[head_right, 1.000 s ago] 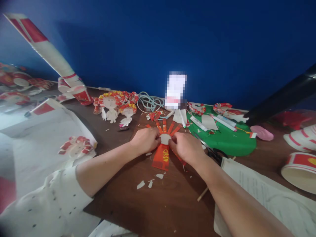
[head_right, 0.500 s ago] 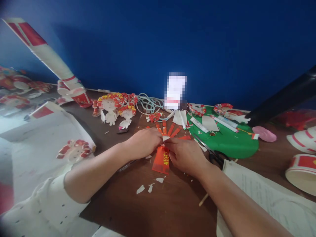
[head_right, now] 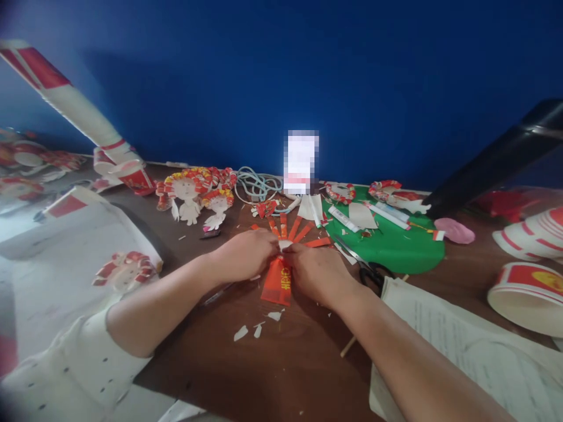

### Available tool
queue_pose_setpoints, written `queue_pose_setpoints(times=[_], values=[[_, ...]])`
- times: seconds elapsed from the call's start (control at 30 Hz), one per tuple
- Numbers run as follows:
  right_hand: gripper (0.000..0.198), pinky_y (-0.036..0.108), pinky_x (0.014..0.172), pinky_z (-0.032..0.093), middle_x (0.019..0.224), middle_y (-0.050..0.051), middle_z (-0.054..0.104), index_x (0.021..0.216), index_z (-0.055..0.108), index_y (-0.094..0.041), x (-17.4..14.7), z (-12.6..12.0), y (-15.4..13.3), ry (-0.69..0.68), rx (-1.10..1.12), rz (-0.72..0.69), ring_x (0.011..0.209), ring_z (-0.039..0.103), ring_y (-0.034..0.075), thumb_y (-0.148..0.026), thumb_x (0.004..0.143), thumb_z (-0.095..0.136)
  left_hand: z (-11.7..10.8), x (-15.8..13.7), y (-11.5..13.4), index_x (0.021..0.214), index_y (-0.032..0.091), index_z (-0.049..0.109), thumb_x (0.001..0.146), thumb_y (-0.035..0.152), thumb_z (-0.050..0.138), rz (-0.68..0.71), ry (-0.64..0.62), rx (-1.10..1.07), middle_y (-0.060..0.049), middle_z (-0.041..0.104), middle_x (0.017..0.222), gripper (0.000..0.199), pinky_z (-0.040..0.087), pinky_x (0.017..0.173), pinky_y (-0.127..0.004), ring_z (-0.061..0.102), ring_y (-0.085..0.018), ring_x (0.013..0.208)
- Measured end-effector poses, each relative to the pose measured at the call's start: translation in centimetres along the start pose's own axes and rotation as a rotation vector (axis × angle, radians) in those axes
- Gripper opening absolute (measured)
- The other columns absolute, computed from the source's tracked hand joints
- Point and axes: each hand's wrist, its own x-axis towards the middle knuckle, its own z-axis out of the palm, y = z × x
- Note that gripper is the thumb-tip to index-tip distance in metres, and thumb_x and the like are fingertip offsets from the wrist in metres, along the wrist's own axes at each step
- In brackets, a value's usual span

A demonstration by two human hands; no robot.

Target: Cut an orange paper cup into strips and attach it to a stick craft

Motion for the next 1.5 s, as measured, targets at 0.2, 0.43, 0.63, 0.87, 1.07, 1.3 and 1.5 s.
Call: queue_pose_setpoints(times=[0.2,0.43,0.63,0.87,1.07,1.3,1.5], values=[[0.031,0.03,0.064,0.047,0.104,0.006,0.072,0.106,0.069,-0.025,-0.1,0.4,0.7,0.102,0.065,0.005,0.079,0.069,0.024,-0.02,0.084,0.048,0.1,0.4,-1.4,0.089,0.022,0.069,0.09,0.027,0.041,-0.272,0.324,-0.074,-0.003,0.069,0.092,0.029,0.046,0.077,-0.027,0.063,-0.018,0.087],[0.027,0.027,0.078,0.047,0.108,0.002,0.07,0.104,0.069,-0.024,0.8,0.6,2.0,0.514,0.464,0.243,0.093,0.065,0.017,-0.025,0.088,0.048,1.1,0.8,-0.9,0.087,0.021,0.065,0.09,0.03,0.041,-0.347,0.348,-0.081,-0.004,0.069,0.089,0.026,0.046,0.071,-0.028,0.063,-0.019,0.084],[0.021,0.027,0.067,0.043,0.095,0.003,0.068,0.093,0.069,-0.025,2.3,2.4,1.6,0.313,0.371,0.256,0.081,0.064,0.018,-0.039,0.086,0.055,2.5,1.3,-0.1,0.091,0.021,0.061,0.088,0.036,0.045,-0.333,0.321,-0.056,-0.005,0.065,0.092,0.022,0.047,0.068,-0.029,0.063,-0.02,0.084],[0.021,0.026,0.066,0.04,0.095,0.004,0.064,0.092,0.066,-0.023,2.7,2.8,1.4,0.288,0.28,0.209,0.083,0.063,0.018,-0.036,0.09,0.05,4.0,1.8,-0.1,0.093,0.02,0.058,0.088,0.027,0.043,-0.321,0.311,-0.037,-0.005,0.063,0.096,0.017,0.049,0.07,-0.03,0.061,-0.021,0.087],[0.02,0.026,0.071,0.041,0.098,0.008,0.063,0.095,0.063,-0.019,3.1,2.8,1.7,0.26,0.236,0.135,0.087,0.062,0.018,-0.029,0.091,0.046,3.9,2.1,-0.5,0.092,0.017,0.06,0.092,0.023,0.037,-0.239,0.33,-0.024,-0.007,0.063,0.095,0.025,0.048,0.079,-0.032,0.059,-0.021,0.091],[0.024,0.029,0.059,0.037,0.099,0.009,0.063,0.096,0.06,-0.017,3.3,2.3,1.1,0.165,0.01,0.16,0.08,0.063,0.02,-0.029,0.094,0.039,3.2,2.5,-0.4,0.094,0.013,0.06,0.088,0.012,0.039,-0.153,0.254,0.027,-0.011,0.061,0.097,0.022,0.048,0.081,-0.033,0.056,-0.022,0.094],[0.027,0.029,0.057,0.036,0.1,0.011,0.064,0.096,0.06,-0.017,3.3,2.0,0.4,0.15,-0.034,0.225,0.073,0.064,0.02,-0.031,0.094,0.037,3.0,2.7,0.3,0.1,0.008,0.059,0.085,0.006,0.038,-0.134,0.207,0.132,-0.015,0.06,0.1,0.026,0.047,0.077,-0.032,0.054,-0.024,0.096]])
